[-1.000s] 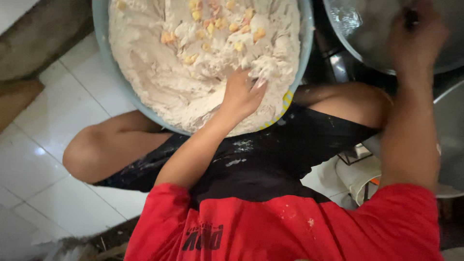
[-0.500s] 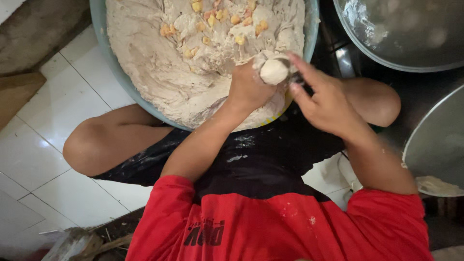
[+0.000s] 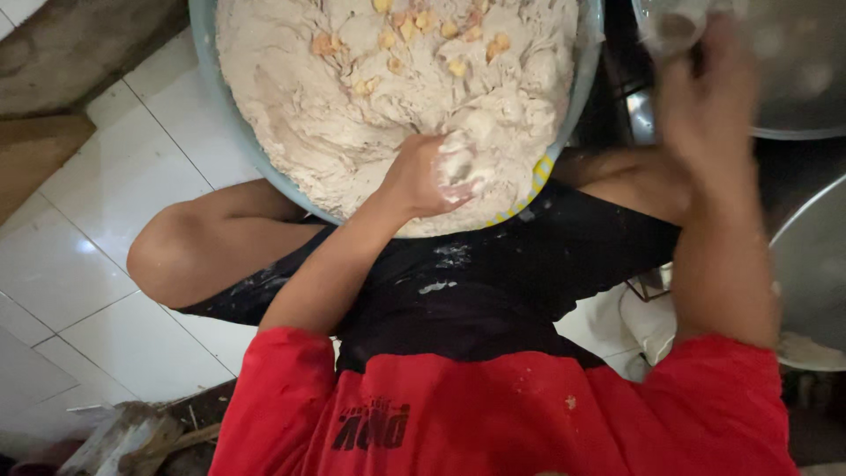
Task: The person scoops dough from a large basin using a small metal cup, shapes it into a ball, and drops it into a pot of boiling water. This process is repeated continuously throughout the clip.
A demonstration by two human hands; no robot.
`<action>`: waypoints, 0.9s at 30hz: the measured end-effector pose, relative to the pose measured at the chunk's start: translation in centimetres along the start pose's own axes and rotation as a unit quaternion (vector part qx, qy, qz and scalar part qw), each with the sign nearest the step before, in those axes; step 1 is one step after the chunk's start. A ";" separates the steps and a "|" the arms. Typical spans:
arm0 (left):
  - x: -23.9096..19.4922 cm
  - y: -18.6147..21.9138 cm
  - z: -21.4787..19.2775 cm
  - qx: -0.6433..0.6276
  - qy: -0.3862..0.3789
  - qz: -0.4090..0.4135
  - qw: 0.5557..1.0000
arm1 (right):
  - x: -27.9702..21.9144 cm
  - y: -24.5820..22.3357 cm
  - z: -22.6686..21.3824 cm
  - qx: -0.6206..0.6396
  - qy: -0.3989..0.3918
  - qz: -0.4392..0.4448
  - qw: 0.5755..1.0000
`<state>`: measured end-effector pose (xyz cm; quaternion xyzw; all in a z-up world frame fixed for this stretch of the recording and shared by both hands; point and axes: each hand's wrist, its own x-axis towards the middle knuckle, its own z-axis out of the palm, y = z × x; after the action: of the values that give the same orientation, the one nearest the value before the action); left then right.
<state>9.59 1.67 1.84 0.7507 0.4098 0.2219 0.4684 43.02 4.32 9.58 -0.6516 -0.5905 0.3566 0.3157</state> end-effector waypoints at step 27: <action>6.4 5.4 4.8 -0.135 0.193 -0.023 0.972 | -4.4 -3.9 1.4 0.114 -0.136 0.148 0.973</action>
<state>18.85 3.25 4.11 0.6140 0.4758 0.4045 0.4827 39.58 0.36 12.45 -0.6367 -0.4808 0.5495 0.2482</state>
